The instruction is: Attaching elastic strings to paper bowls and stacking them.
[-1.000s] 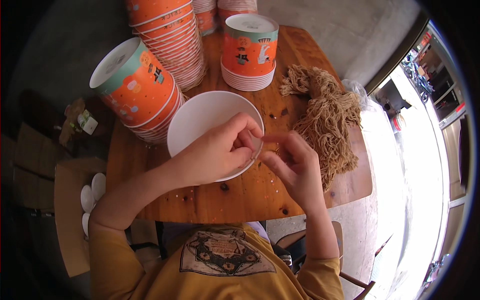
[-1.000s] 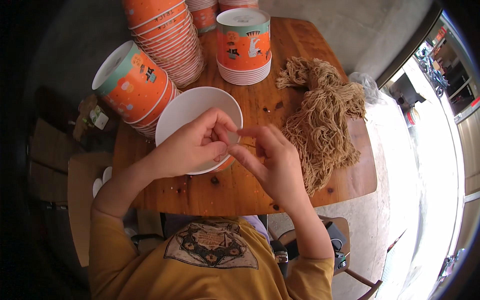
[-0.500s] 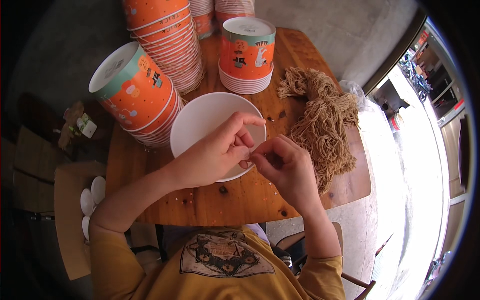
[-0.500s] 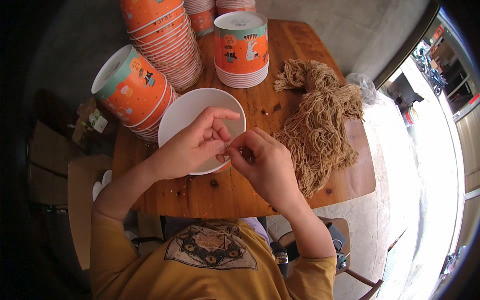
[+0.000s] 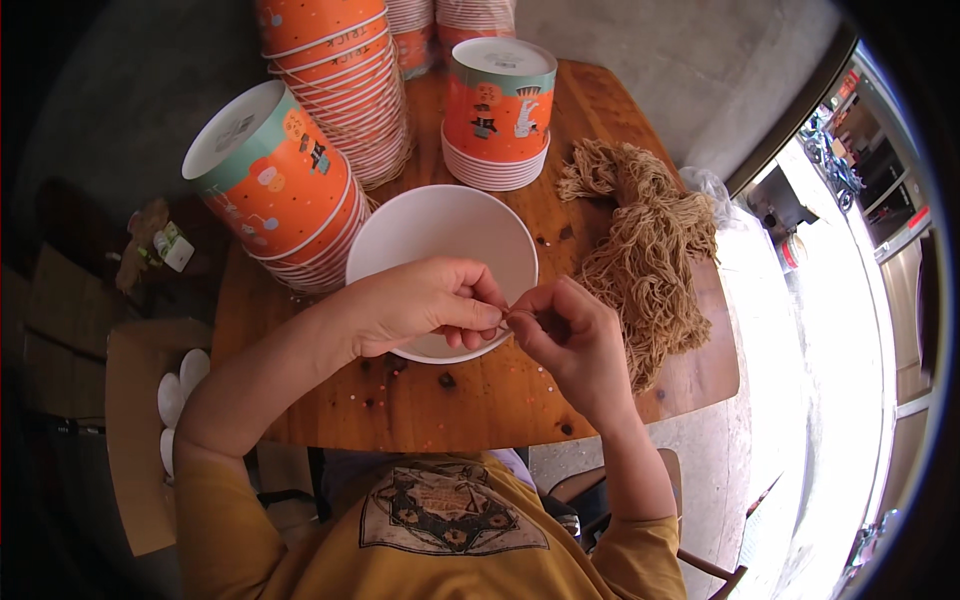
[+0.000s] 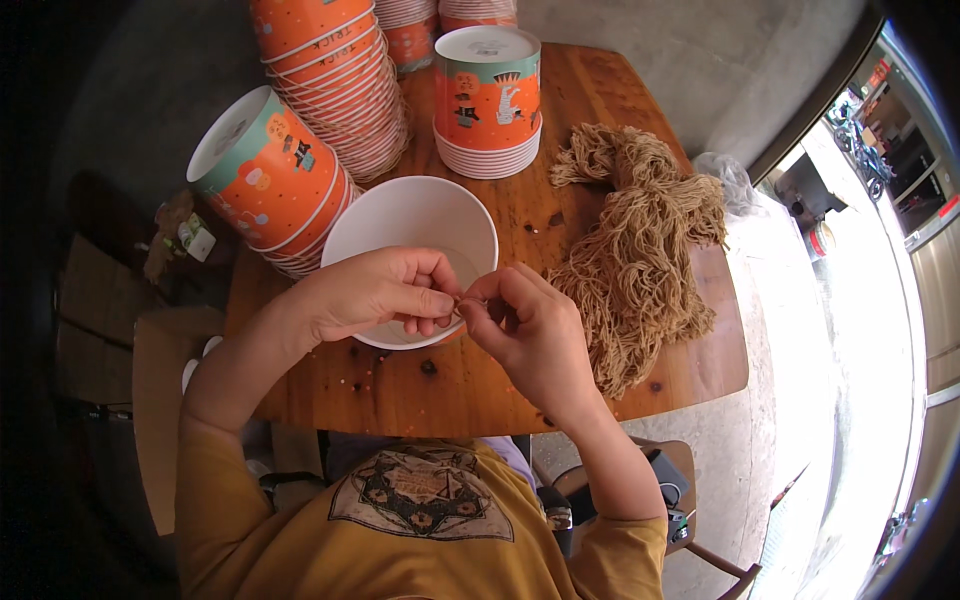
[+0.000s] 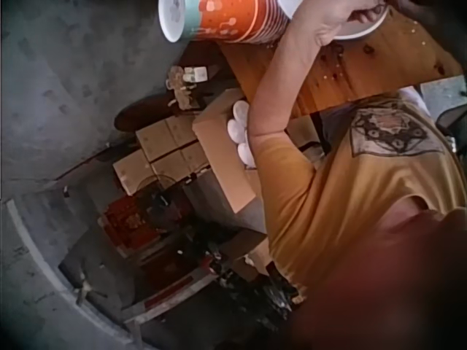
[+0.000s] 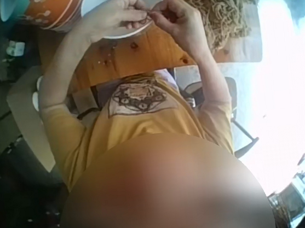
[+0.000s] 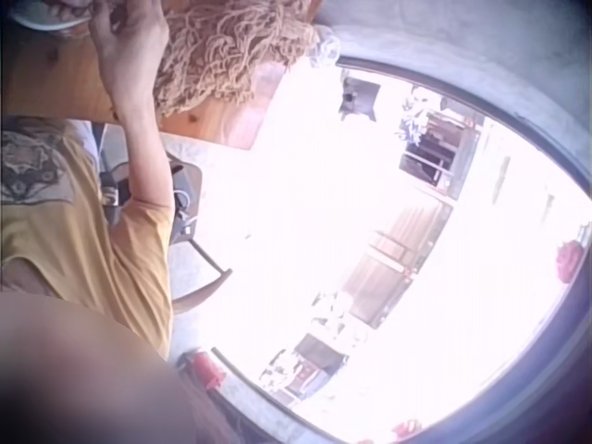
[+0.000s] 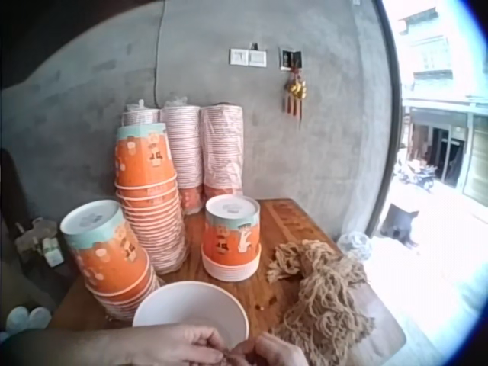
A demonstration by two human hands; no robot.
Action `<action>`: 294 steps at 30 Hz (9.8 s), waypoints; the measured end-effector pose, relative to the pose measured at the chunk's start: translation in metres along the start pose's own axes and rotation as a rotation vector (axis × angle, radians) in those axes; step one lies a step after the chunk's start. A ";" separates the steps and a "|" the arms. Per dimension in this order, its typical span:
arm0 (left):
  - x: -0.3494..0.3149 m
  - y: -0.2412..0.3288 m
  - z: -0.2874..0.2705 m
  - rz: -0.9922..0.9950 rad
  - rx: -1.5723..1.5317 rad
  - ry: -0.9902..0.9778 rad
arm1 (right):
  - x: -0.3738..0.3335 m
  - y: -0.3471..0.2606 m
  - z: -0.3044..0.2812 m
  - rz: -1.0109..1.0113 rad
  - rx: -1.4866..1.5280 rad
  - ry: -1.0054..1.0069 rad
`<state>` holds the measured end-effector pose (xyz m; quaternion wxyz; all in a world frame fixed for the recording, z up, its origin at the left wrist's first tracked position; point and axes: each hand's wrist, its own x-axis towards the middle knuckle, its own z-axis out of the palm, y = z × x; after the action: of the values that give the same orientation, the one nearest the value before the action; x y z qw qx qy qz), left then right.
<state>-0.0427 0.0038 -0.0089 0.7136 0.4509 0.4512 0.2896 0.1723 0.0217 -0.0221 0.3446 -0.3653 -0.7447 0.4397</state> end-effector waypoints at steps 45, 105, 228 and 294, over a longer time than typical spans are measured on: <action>0.008 0.006 0.034 0.160 0.265 0.033 | -0.022 0.016 -0.001 -0.071 0.086 0.187; 0.015 -0.013 0.052 0.431 0.341 0.211 | -0.038 0.025 0.003 -0.134 -0.014 0.284; 0.008 -0.013 0.059 0.653 0.880 0.359 | -0.046 0.041 0.005 -0.396 -0.503 0.413; 0.012 -0.010 0.044 0.790 1.068 0.452 | -0.063 0.035 0.006 0.062 0.186 0.056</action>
<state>0.0025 -0.0078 -0.0143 0.1245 0.7986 0.4716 0.3527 0.2073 -0.0222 -0.0685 0.3840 -0.3670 -0.6789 0.5070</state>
